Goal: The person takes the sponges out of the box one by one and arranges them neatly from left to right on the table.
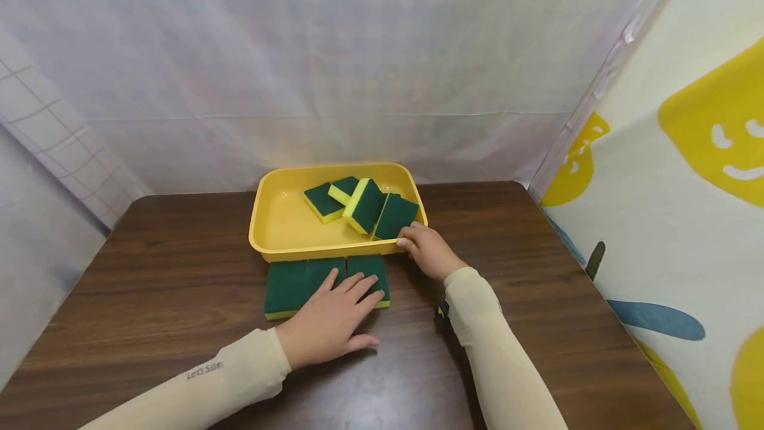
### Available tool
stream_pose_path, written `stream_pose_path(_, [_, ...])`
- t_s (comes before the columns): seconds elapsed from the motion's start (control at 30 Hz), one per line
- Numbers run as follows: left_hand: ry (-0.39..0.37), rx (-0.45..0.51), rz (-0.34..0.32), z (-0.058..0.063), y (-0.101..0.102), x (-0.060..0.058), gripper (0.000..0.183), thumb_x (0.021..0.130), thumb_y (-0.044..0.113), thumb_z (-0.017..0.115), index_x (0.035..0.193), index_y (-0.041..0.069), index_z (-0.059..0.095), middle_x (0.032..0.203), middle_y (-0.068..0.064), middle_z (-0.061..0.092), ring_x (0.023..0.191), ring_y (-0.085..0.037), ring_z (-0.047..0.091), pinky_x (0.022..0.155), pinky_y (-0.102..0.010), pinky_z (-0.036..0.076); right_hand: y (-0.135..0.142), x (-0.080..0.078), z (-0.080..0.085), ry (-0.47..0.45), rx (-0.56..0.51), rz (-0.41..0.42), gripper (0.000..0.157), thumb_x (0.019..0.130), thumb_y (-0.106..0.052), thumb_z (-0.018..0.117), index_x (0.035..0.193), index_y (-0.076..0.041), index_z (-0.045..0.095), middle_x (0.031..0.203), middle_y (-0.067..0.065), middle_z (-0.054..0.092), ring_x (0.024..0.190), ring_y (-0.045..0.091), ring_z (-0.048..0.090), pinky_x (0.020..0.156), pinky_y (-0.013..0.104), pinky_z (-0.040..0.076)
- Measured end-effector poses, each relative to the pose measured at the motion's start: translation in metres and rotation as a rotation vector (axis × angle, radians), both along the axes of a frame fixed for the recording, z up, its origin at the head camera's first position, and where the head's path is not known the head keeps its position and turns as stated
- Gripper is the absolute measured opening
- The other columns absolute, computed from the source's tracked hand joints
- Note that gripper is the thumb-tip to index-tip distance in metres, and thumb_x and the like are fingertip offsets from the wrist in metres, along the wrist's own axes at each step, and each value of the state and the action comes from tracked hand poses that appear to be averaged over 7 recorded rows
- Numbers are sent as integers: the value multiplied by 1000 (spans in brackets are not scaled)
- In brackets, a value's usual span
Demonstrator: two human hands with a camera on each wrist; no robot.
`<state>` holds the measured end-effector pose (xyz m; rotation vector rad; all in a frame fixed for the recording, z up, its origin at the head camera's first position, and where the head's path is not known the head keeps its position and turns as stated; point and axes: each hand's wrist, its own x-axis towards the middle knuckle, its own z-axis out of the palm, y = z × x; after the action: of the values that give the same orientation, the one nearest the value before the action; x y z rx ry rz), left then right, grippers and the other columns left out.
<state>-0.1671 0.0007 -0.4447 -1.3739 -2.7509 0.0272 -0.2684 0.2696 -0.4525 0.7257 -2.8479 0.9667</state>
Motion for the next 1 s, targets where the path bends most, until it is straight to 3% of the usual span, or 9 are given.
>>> stream_pose_path(0.77, [-10, 14, 18, 1, -3, -3, 73, 105, 67, 60, 157, 17, 56, 163, -12, 47, 148, -35, 47, 116, -69, 37, -1, 1, 2, -14, 5, -7, 17, 112, -18, 60, 102, -10, 71, 90, 3, 56, 76, 19, 56, 77, 42, 51])
stream_pose_path(1.0, [42, 59, -5, 13, -4, -11, 71, 105, 63, 62, 155, 14, 57, 160, -13, 50, 146, -34, 49, 114, -65, 42, 0, 0, -1, -11, 1, -7, 17, 112, -19, 60, 101, -10, 71, 89, 3, 56, 76, 19, 56, 76, 42, 51])
